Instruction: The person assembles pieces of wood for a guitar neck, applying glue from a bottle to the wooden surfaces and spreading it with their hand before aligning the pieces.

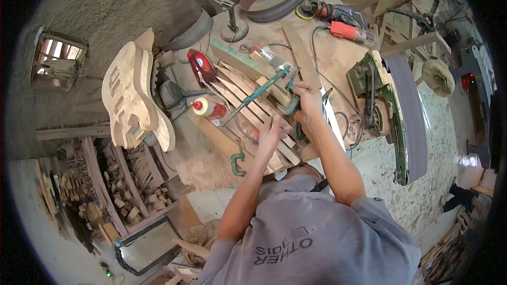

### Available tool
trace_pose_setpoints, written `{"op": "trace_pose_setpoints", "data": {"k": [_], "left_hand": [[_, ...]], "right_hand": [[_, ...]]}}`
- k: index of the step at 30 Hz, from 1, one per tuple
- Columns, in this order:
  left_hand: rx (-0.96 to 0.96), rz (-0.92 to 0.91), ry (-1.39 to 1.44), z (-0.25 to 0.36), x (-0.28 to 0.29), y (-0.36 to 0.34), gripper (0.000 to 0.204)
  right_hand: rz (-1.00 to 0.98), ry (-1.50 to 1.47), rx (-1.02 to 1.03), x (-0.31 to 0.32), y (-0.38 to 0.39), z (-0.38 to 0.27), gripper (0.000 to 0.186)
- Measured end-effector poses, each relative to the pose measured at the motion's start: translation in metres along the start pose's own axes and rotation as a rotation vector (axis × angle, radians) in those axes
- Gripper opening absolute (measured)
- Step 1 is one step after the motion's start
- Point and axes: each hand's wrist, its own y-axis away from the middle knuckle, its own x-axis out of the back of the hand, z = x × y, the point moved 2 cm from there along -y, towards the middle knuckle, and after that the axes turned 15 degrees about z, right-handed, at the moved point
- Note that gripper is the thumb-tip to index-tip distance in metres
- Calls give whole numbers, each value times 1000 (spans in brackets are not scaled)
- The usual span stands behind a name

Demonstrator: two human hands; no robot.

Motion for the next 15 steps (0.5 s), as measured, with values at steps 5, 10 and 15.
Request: {"op": "trace_pose_setpoints", "data": {"k": [5, 10, 15], "left_hand": [[-10, -43, 91, 13, -29, -23, 50], [21, 4, 115, 19, -26, -31, 51], [93, -7, 188, 25, -31, -26, 53]], "right_hand": [[-101, 183, 125, 12, -27, 9, 21], [-195, 463, 172, 29, -55, -9, 29], [-272, 396, 710, 31, -91, -16, 28]]}}
